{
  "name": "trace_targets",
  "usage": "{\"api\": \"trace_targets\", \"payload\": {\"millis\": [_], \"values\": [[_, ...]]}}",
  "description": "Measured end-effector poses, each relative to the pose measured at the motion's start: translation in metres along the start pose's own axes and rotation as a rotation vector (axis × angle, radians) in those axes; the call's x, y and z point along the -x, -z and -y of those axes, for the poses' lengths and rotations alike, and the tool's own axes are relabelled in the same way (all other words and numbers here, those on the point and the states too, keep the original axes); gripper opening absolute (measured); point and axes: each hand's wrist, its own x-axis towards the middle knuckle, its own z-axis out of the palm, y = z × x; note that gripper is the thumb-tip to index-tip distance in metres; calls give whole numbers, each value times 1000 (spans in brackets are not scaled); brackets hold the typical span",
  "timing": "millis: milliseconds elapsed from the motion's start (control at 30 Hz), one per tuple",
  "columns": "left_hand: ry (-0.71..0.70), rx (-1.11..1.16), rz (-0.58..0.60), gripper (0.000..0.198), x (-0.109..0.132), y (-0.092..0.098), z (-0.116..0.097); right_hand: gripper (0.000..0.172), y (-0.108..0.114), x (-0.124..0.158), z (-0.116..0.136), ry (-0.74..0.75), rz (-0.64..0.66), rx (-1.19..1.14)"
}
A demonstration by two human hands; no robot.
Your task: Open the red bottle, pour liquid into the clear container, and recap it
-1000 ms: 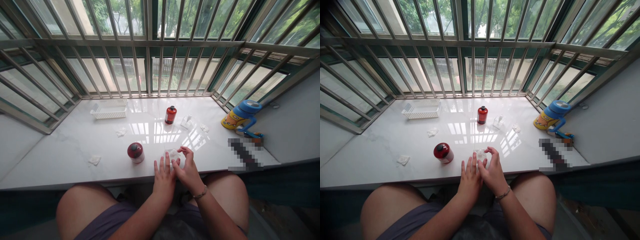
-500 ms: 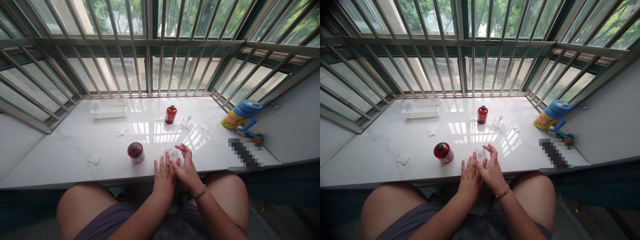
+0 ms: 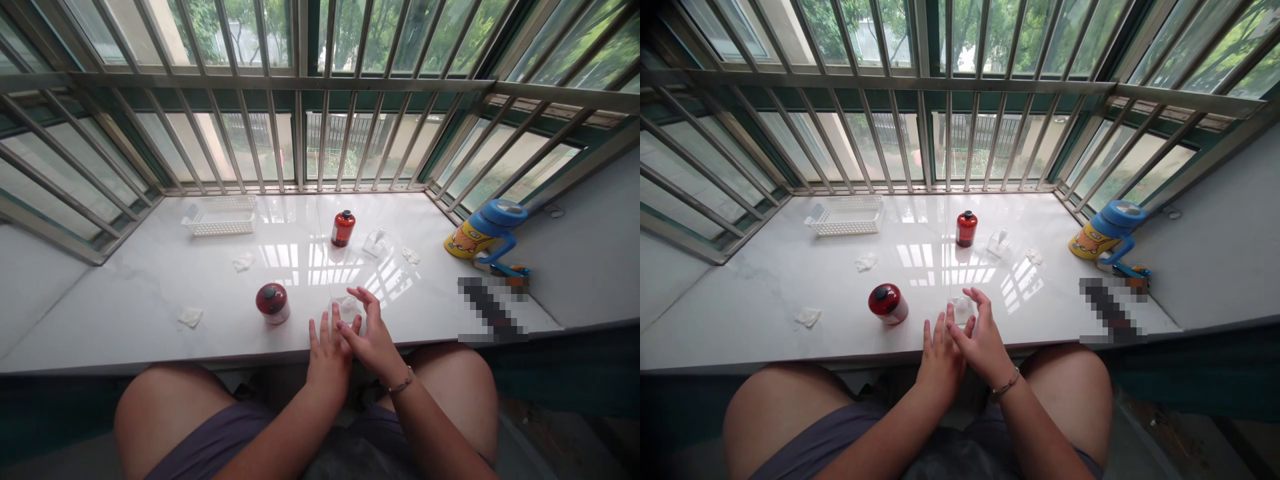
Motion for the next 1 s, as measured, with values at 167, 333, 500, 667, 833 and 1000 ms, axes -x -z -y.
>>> {"api": "trace_targets", "payload": {"millis": [167,333,500,667,833,1000], "values": [[6,5,3,106,0,-1,-1,77,0,0,1,-12,-24,8],[4,0,-1,104,0,-1,-1,82,-4,-1,-2,9,-61,16],[-4,8,27,98,0,1,0,86,-8,-6,-7,-82,-140,0],[16,25,69,91,-1,4,1,79,-4,-13,-3,-88,-165,12],[16,37,72,98,-3,7,1,73,6,-15,1,26,-175,-28],[12,27,54,108,-4,8,1,72,16,-14,10,102,-215,-77]]}}
